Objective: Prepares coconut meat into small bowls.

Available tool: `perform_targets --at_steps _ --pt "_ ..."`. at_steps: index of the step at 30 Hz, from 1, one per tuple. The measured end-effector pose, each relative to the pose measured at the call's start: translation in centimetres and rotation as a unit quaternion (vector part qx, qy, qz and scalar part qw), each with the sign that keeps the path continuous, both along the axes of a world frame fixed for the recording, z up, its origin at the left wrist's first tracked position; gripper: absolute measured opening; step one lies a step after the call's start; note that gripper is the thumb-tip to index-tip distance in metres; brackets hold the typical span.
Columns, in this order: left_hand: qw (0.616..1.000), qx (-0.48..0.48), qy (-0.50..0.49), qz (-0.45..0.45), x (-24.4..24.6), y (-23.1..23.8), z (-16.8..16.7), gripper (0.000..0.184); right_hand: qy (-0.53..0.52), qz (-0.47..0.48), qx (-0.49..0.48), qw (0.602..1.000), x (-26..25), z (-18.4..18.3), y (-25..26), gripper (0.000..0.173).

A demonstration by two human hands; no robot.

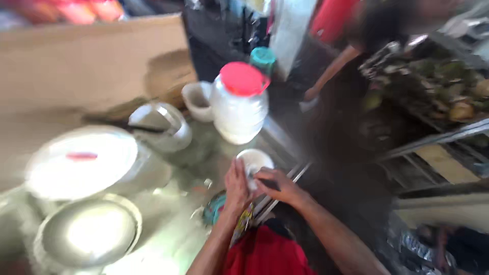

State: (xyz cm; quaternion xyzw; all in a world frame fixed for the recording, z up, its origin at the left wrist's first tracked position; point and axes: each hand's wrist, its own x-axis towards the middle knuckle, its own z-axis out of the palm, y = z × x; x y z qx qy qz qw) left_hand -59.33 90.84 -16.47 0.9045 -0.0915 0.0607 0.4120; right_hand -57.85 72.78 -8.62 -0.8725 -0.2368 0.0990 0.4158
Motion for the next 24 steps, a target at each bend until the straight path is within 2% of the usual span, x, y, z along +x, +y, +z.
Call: perform_targets --at_steps 2,6,10,13,16,20,24 --pt "0.999 0.020 0.049 0.002 0.4 0.1 0.7 0.123 -0.007 0.035 -0.033 0.999 0.0 0.4 -1.0 0.024" --pt "0.995 0.029 0.097 -0.004 0.4 0.1 0.8 0.132 -0.001 -0.017 -0.103 0.995 1.7 0.3 -2.9 0.029" --pt "0.996 0.043 0.083 -0.005 0.4 0.1 0.2 0.132 -0.029 -0.067 -0.064 0.995 2.2 -1.5 -0.6 0.031" --pt "0.996 0.047 0.072 -0.005 0.4 0.1 0.1 0.132 -0.047 0.008 -0.053 0.997 1.2 -0.8 0.4 0.028" --pt "0.995 0.057 0.079 0.001 0.4 -0.1 0.3 0.131 -0.005 0.087 -0.067 0.994 0.7 0.6 -0.7 0.026" --pt "0.994 0.066 0.086 0.003 0.5 -0.2 0.5 0.132 0.010 0.131 -0.119 0.984 1.4 2.1 -1.2 0.024" --pt "0.996 0.055 0.067 0.005 0.5 -0.1 0.4 0.133 -0.015 0.142 -0.078 0.987 3.2 1.4 0.4 0.025"
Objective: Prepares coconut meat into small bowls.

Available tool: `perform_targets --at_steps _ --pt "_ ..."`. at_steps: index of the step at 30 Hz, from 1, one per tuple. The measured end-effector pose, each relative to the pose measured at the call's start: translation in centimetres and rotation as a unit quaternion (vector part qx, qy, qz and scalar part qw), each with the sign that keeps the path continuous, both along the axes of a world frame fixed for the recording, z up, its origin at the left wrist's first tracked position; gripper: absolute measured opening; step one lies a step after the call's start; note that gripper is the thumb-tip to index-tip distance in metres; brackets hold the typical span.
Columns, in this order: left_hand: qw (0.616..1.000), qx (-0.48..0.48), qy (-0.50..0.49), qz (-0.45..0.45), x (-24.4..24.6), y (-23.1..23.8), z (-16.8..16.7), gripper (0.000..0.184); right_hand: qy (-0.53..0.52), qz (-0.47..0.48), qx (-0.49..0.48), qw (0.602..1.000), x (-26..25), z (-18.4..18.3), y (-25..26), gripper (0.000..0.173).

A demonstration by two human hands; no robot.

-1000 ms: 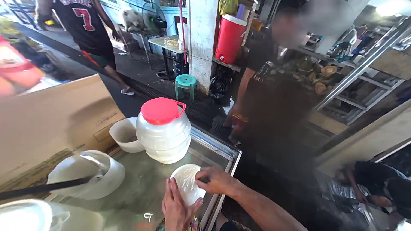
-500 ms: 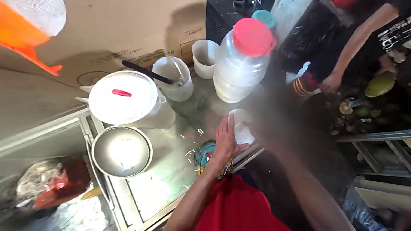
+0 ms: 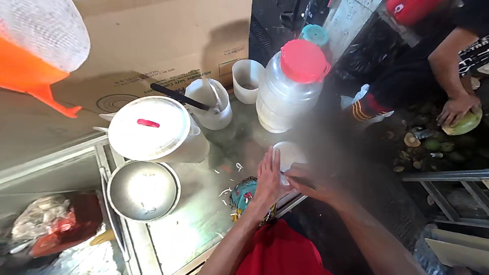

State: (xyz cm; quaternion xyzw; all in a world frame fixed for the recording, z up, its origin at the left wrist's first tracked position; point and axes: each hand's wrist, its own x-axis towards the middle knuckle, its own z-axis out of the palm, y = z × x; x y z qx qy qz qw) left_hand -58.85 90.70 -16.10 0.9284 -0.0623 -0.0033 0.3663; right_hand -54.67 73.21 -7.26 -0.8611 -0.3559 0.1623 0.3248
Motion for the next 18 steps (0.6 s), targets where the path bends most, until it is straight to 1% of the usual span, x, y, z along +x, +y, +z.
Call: perform_targets --at_steps 3,7,9,13,15,18 --pt "1.000 -0.007 0.008 -0.001 0.0 0.1 0.0 0.135 -0.035 -0.016 0.019 0.999 1.7 -1.0 0.4 0.025" --pt "0.998 -0.009 0.060 -0.002 0.0 0.2 1.0 0.134 -0.051 -0.078 -0.048 0.995 3.1 -1.1 -1.4 0.027" --pt "0.998 -0.006 0.069 0.000 0.1 0.1 1.2 0.133 -0.052 -0.107 -0.052 0.992 3.1 -1.0 -2.9 0.028" --pt "0.999 -0.008 0.054 0.002 0.1 0.1 1.2 0.133 -0.074 -0.121 -0.052 0.988 0.3 -0.2 -4.1 0.028" --pt "0.998 -0.010 0.059 -0.003 0.3 0.1 1.2 0.132 -0.083 -0.111 -0.062 0.988 -1.6 0.2 -3.5 0.028" --pt "0.998 -0.006 0.065 -0.009 0.4 0.1 1.3 0.130 -0.058 -0.112 -0.047 0.991 -3.3 0.3 -1.8 0.027"
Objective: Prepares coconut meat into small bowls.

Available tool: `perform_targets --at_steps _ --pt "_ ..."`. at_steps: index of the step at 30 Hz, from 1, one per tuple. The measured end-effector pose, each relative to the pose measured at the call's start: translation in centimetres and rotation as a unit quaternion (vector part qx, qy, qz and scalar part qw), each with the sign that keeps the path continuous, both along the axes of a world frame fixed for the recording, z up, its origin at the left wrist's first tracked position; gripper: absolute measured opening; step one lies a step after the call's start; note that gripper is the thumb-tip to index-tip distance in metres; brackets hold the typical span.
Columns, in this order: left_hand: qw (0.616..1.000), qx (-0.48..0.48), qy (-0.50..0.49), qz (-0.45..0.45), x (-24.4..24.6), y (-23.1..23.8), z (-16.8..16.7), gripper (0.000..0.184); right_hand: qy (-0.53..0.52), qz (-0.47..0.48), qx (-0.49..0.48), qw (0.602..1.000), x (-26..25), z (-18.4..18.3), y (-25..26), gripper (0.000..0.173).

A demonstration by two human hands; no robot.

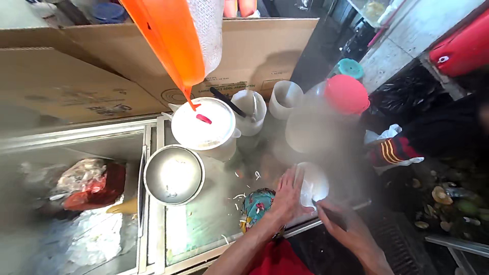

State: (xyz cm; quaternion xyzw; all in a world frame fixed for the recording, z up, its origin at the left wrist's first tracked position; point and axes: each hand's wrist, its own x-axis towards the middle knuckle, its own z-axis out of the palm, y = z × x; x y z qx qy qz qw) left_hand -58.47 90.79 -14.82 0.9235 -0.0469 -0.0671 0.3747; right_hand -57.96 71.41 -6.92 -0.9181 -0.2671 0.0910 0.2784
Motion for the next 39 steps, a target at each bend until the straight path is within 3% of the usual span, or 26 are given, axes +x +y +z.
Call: perform_targets --at_steps 10,13,17,20,24,30,35,39 --pt "0.998 0.006 -0.054 0.014 -0.1 -0.2 -1.0 0.130 0.056 -0.036 0.044 0.997 2.4 -0.1 1.6 0.028" --pt "0.998 -0.003 -0.054 0.016 -0.1 0.0 -0.8 0.132 0.063 -0.037 0.009 0.997 3.7 -0.6 1.9 0.029" --pt "0.996 -0.009 -0.081 0.022 -0.3 0.1 -1.4 0.134 0.061 -0.122 -0.048 0.990 5.2 -0.3 2.1 0.030" --pt "0.995 -0.005 -0.095 0.024 -0.3 0.2 -1.5 0.134 0.047 -0.180 -0.009 0.982 5.0 -0.4 3.3 0.029" --pt "0.994 -0.013 -0.102 0.024 -0.4 0.3 -1.5 0.133 0.016 -0.092 0.091 0.991 2.8 -1.8 3.8 0.025" --pt "0.995 -0.006 -0.095 0.027 -0.6 0.1 -1.8 0.134 0.052 0.022 0.068 0.996 1.6 -1.0 1.0 0.021" --pt "0.997 -0.025 -0.077 0.018 -0.6 0.2 -1.4 0.134 0.034 -0.078 0.027 0.996 3.5 -1.5 -0.9 0.026" --pt "0.996 -0.018 -0.090 0.017 -0.6 0.1 -2.0 0.135 -0.019 -0.128 0.049 0.990 3.8 -2.4 1.0 0.025"
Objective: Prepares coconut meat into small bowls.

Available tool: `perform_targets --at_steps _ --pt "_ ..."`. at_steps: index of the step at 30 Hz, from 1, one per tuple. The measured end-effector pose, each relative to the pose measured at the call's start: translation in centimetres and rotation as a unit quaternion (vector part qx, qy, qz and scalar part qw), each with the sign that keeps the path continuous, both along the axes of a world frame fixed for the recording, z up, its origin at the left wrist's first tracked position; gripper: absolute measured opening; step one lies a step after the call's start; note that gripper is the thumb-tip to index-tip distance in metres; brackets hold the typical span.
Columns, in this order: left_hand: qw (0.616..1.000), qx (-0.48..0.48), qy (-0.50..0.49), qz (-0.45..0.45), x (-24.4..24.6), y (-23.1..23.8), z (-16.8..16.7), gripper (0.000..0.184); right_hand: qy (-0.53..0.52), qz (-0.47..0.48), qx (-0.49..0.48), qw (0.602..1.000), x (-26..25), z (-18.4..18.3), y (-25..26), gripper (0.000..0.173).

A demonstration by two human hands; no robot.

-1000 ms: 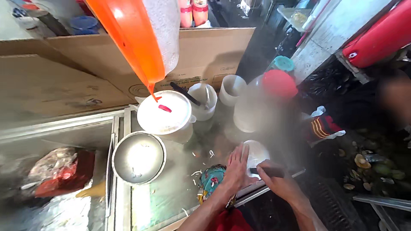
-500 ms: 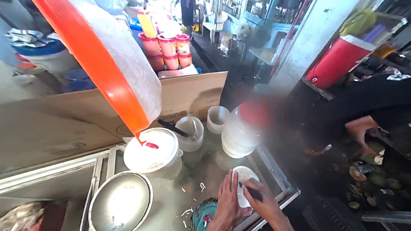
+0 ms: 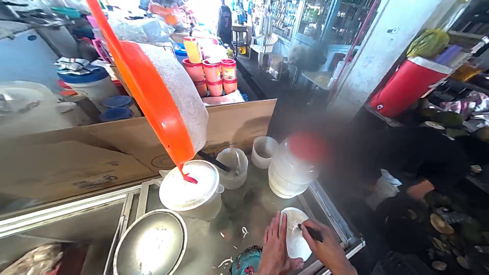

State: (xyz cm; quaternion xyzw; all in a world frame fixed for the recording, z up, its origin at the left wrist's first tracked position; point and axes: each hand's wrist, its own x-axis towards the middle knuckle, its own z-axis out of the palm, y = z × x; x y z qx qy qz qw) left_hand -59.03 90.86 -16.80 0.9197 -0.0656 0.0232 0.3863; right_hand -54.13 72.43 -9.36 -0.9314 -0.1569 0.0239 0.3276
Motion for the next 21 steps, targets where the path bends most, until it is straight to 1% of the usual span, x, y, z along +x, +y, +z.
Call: perform_targets --at_steps 2,4,6,8,10,12,14,16,19,21 --pt "1.000 0.001 -0.005 0.002 0.0 -0.1 -0.1 0.135 0.000 0.021 0.043 0.999 -0.7 -0.3 1.1 0.023" --pt "1.000 0.000 -0.006 0.002 0.1 -0.3 -0.1 0.135 0.024 0.067 0.076 0.995 -1.8 -0.3 1.5 0.024" --pt "1.000 0.002 -0.012 0.004 0.2 -0.4 0.0 0.134 0.043 0.115 0.077 0.989 -2.6 -0.1 1.0 0.024" --pt "1.000 0.011 -0.010 0.005 0.2 -0.4 -0.1 0.133 0.070 0.144 0.047 0.986 -2.8 0.3 -0.5 0.025" --pt "1.000 0.003 -0.020 0.001 0.4 -0.4 -0.5 0.135 0.081 0.136 0.008 0.987 -2.3 0.8 -2.3 0.024" --pt "0.999 0.000 -0.032 0.000 0.4 -0.6 -1.0 0.136 0.071 0.103 -0.014 0.992 -1.5 1.2 -3.6 0.024" --pt "0.999 0.002 -0.044 0.001 0.6 -0.6 -1.2 0.136 0.044 0.066 -0.018 0.997 -0.6 1.0 -3.6 0.025" --pt "0.998 0.003 -0.060 0.001 0.7 -0.7 -1.3 0.135 0.016 0.051 0.006 0.999 -0.5 0.1 -2.3 0.026" --pt "0.996 -0.004 -0.089 -0.009 1.0 -0.5 -1.5 0.132 -0.016 0.097 0.065 0.993 -1.5 -0.7 0.2 0.021" --pt "0.995 -0.021 -0.101 -0.014 0.9 -0.4 -1.7 0.126 -0.020 0.156 0.056 0.986 -2.5 -0.6 1.1 0.015"
